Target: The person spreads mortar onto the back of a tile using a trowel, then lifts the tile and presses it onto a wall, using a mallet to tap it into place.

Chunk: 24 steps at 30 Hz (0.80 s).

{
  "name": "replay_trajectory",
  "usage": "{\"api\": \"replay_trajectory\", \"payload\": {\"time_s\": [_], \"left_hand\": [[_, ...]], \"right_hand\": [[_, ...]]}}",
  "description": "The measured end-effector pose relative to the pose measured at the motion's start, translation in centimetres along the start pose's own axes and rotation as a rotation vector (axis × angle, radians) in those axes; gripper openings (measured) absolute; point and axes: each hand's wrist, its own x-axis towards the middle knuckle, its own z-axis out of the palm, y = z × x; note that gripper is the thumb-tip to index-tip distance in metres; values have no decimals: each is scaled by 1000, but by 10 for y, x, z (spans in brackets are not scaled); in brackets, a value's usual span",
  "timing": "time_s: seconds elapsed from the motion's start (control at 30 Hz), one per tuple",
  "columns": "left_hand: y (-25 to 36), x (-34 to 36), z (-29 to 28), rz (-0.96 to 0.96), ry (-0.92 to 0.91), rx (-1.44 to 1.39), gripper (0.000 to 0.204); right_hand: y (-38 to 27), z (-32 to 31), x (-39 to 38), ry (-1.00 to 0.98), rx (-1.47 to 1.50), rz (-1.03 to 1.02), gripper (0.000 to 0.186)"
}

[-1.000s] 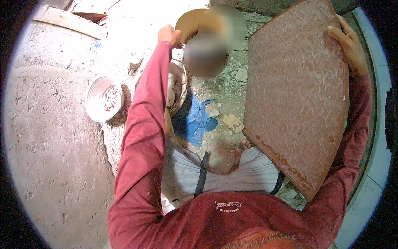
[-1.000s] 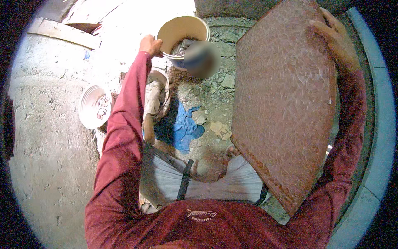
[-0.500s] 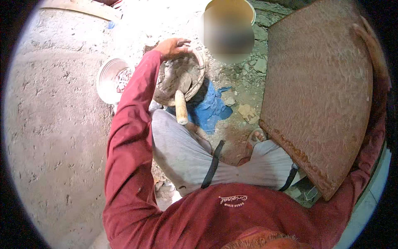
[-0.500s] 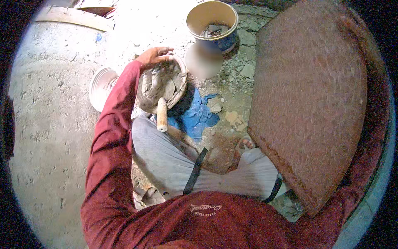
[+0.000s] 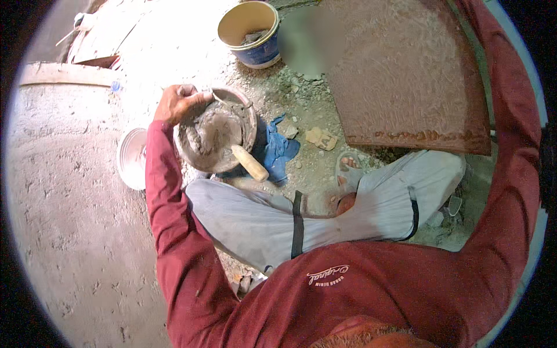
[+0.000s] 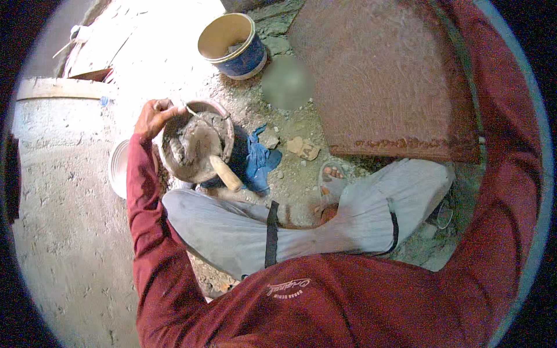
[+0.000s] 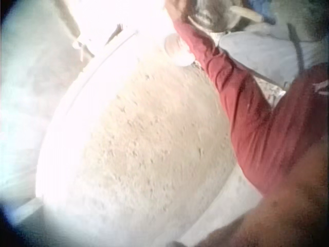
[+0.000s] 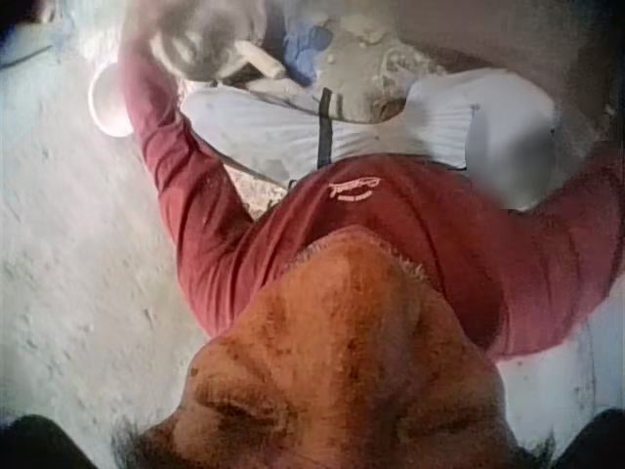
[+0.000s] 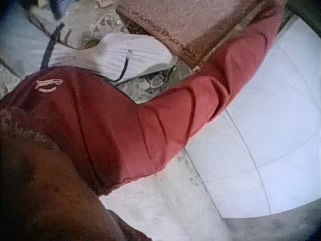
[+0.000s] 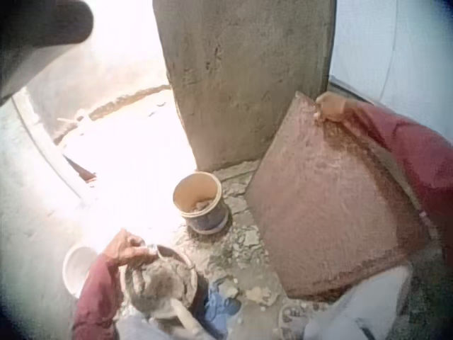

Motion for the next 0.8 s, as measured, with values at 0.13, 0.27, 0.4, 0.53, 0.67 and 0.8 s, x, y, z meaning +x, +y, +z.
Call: {"api": "replay_trajectory", "payload": {"time_s": [0.13, 0.27, 0.4, 0.53, 0.67, 0.8], "left_hand": [[6, -28, 1, -38, 57, -30, 35], [-11, -46, 7, -56, 133, -89, 32], [7, -56, 19, 10, 264, -13, 42], [-11, -63, 30, -55, 348, -386, 36], [-18, -70, 28, -132, 301, -377, 38], [-18, -81, 19, -114, 213, -178, 40]], "right_hand": [[25, 9, 20, 70, -50, -2, 44], [45, 14, 32, 116, -73, 6, 48], [69, 9, 39, 129, -88, 3, 52], [69, 24, 40, 72, -69, -81, 55], [31, 23, -6, -148, -82, -176, 65], [-3, 44, -85, 272, -420, 182, 69]]}}
